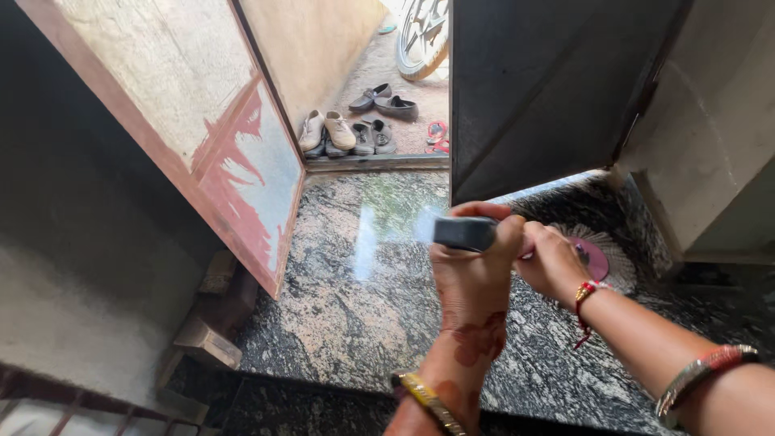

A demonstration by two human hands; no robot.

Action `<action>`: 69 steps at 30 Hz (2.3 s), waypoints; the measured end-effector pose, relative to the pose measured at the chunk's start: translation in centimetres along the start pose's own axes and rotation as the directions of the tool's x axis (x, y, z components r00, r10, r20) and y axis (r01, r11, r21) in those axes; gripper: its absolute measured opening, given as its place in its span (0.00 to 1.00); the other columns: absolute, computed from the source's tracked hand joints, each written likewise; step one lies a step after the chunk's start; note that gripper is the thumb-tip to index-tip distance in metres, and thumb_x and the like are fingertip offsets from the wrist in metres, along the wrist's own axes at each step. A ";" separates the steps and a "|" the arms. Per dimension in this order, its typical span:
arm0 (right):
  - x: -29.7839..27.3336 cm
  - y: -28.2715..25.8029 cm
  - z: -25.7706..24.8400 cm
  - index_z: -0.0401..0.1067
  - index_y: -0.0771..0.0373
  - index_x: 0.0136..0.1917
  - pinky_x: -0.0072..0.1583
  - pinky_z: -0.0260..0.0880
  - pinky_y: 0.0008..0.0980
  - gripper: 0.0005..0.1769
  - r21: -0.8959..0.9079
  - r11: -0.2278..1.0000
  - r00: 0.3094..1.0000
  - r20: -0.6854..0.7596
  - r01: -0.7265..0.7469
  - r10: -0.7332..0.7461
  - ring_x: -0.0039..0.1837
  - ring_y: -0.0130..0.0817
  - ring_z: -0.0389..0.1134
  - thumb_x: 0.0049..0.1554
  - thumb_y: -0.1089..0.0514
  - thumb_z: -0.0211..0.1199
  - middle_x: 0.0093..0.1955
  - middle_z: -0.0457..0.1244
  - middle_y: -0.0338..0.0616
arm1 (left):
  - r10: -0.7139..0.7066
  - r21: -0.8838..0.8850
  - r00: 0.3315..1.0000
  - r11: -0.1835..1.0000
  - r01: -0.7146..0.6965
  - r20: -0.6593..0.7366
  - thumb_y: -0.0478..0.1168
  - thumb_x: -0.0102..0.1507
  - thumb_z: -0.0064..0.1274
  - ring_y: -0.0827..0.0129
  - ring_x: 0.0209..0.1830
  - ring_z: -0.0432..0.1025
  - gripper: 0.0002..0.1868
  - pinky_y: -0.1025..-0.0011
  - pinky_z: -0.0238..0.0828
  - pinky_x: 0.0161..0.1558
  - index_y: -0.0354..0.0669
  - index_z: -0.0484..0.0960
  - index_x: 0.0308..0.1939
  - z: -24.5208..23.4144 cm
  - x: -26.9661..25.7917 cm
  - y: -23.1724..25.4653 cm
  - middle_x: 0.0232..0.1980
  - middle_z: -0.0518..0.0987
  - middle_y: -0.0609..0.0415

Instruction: The person mops the granite floor of a staircase landing and steps by hand using a mop, then carries the mop down the stairs to a bucket.

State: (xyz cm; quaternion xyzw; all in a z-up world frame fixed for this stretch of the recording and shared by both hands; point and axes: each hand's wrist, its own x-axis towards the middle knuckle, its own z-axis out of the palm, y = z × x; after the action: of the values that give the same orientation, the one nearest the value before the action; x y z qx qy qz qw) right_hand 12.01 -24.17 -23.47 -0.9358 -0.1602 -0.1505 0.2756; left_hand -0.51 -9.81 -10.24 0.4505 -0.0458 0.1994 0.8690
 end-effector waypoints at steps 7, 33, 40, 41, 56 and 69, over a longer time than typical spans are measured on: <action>-1.5 8.4 -2.7 0.76 0.47 0.61 0.63 0.66 0.40 0.23 0.071 0.921 0.879 0.334 -0.384 0.341 0.61 0.40 0.70 0.51 0.46 0.64 0.57 0.71 0.44 | -0.108 0.275 0.991 0.958 0.084 0.073 0.38 0.55 0.68 0.75 0.45 0.76 0.22 0.76 0.79 0.47 0.42 0.81 0.52 1.5 -5.3 -6.0 0.48 0.81 0.57; -1.6 -12.3 -10.3 0.74 0.58 0.53 0.53 0.71 0.46 0.20 0.240 0.920 0.950 0.083 -0.311 0.300 0.54 0.51 0.74 0.57 0.43 0.58 0.48 0.72 0.55 | 0.160 0.333 0.987 0.930 -0.158 0.020 0.38 0.57 0.64 0.74 0.32 0.77 0.09 0.77 0.75 0.34 0.38 0.83 0.38 4.6 0.9 6.4 0.34 0.82 0.57; -1.8 1.6 -3.7 0.74 0.53 0.58 0.59 0.69 0.43 0.16 0.384 0.917 0.985 0.170 -0.105 0.041 0.58 0.53 0.70 0.57 0.50 0.62 0.53 0.69 0.55 | -0.121 0.278 0.992 0.954 0.110 0.024 0.41 0.54 0.69 0.76 0.37 0.77 0.20 0.76 0.80 0.40 0.44 0.78 0.45 4.0 -3.5 1.9 0.40 0.81 0.56; -1.5 3.3 -3.0 0.74 0.53 0.58 0.60 0.68 0.43 0.16 0.515 0.852 0.984 0.180 -0.094 -0.001 0.59 0.54 0.69 0.57 0.51 0.63 0.54 0.68 0.55 | -0.112 0.224 0.993 0.969 0.101 0.037 0.39 0.54 0.70 0.77 0.40 0.76 0.20 0.76 0.78 0.43 0.43 0.79 0.47 3.9 -4.0 0.5 0.43 0.81 0.56; 0.7 3.0 -7.5 0.75 0.42 0.58 0.60 0.67 0.41 0.16 0.009 0.967 0.948 0.201 -0.255 0.248 0.58 0.45 0.70 0.56 0.48 0.62 0.58 0.69 0.42 | -0.212 0.194 0.977 0.959 0.205 0.017 0.36 0.53 0.69 0.74 0.46 0.75 0.25 0.75 0.75 0.48 0.43 0.82 0.54 3.3 0.3 -12.0 0.49 0.81 0.55; -4.2 6.3 -4.7 0.72 0.52 0.64 0.65 0.64 0.38 0.24 0.089 0.990 0.992 -0.071 0.112 -0.106 0.66 0.44 0.67 0.53 0.58 0.62 0.69 0.65 0.49 | -0.521 0.205 0.839 0.814 0.544 -0.159 0.39 0.49 0.67 0.65 0.53 0.79 0.44 0.72 0.76 0.53 0.35 0.68 0.69 3.8 -3.9 -8.5 0.58 0.81 0.45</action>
State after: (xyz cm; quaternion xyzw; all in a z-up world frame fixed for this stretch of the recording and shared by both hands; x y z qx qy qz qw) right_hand 9.76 -32.77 -24.24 -0.9063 -0.2087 -0.1887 0.3154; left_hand -0.41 -18.45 -15.55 0.5377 0.1480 -0.0266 0.8296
